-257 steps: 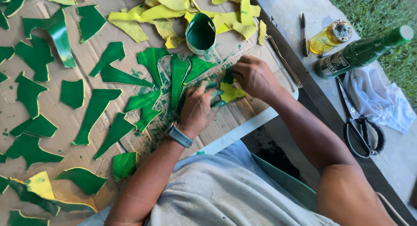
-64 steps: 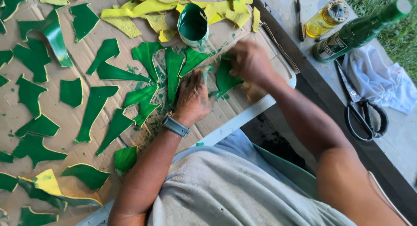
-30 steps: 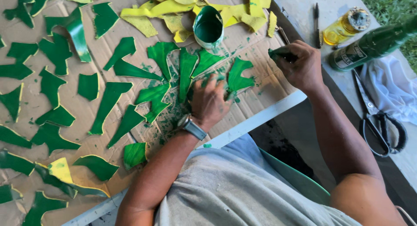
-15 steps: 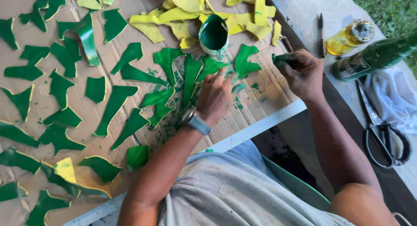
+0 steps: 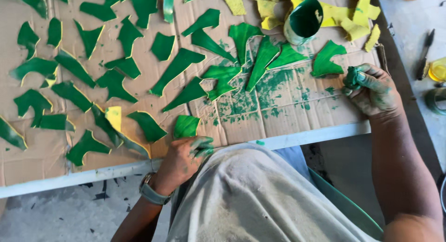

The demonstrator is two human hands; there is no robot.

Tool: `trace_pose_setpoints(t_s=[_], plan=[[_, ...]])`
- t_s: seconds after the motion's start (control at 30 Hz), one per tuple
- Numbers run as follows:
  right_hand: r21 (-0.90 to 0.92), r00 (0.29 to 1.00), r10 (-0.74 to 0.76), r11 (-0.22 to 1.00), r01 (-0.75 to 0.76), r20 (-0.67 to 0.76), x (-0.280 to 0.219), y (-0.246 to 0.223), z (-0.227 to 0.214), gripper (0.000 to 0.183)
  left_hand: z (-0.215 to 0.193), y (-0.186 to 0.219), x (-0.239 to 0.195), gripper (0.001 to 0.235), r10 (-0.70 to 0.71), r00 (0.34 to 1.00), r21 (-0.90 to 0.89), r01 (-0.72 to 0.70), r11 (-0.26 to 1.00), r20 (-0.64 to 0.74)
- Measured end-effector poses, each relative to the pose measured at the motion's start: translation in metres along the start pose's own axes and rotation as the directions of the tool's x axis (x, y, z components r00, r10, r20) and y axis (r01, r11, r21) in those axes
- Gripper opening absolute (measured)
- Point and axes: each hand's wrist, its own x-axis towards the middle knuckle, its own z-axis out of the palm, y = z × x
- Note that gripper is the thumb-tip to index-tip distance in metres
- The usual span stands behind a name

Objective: The person paints yellow sponge pieces green using a brush and a small container of paint. They repeatedly dip the brush, apply paint to individual sponge pieces, and place the painted pieces on a cardboard sheet.

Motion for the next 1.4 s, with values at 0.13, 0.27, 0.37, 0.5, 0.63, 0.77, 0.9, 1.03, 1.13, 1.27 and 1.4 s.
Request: trace_pose_setpoints(t_s=[0.13, 0.27, 0.37, 0.5, 0.63, 0.77, 0.9, 1.03, 1.13, 1.27, 1.4], plan=[[-0.025, 0.999, 0.012, 1.0, -0.012, 0.029, 0.005, -0.002, -0.006, 0.007, -0.014, -0.006, -0.018, 0.048, -0.022, 0.987, 0.159, 0.048, 0.986, -0.161], [-0.059, 0.998, 0.006, 0.998, -0.002, 0.067, 0.001, 0.001, -0.005, 0.01, -0.044, -0.018, 0.002, 0.046, 0.075, 0.942, 0.441, 0.082, 0.894, -0.327], [-0.027, 0.999, 0.01, 1.0, -0.008, 0.052, 0.004, -0.003, -0.004, 0.009, -0.05, -0.029, 0.027, 0.067, -0.012, 0.961, 0.509, 0.157, 0.846, -0.276], [-0.009, 1.0, 0.017, 1.0, -0.017, 0.01, 0.001, -0.001, -0.008, 0.007, -0.035, -0.042, 0.055, 0.055, 0.018, 0.969, 0.652, 0.152, 0.743, -0.247], [0.008, 1.0, 0.017, 1.0, -0.017, 0.02, 0.002, 0.001, -0.011, 0.006, -0.027, -0.051, 0.068, 0.038, 0.01, 0.961, 0.615, 0.169, 0.77, -0.277], [0.026, 0.999, 0.009, 1.0, -0.01, 0.049, 0.003, 0.0, -0.012, 0.006, -0.03, -0.046, 0.068, 0.038, 0.025, 0.955, 0.57, 0.155, 0.807, -0.294], [0.01, 1.0, 0.007, 1.0, -0.007, 0.021, 0.001, 0.002, -0.016, 0.007, -0.04, -0.029, 0.061, 0.04, 0.103, 0.949, 0.567, 0.089, 0.819, -0.298], [-0.017, 1.0, 0.009, 1.0, -0.009, 0.021, 0.002, 0.0, -0.017, 0.008, -0.042, -0.016, 0.056, 0.05, 0.166, 0.941, 0.606, 0.049, 0.794, -0.294], [-0.01, 1.0, 0.012, 1.0, -0.012, -0.011, 0.004, 0.001, -0.014, 0.009, -0.047, -0.013, 0.052, 0.049, 0.174, 0.938, 0.609, 0.048, 0.792, -0.301], [-0.015, 0.999, 0.021, 1.0, -0.021, 0.03, 0.004, -0.001, -0.012, 0.008, -0.058, -0.013, 0.051, 0.048, -0.053, 0.957, 0.606, 0.224, 0.763, -0.286], [-0.027, 1.0, 0.014, 1.0, -0.013, 0.02, 0.005, 0.0, -0.007, 0.006, -0.048, -0.011, 0.065, 0.066, 0.134, 0.941, 0.644, 0.105, 0.758, -0.311]])
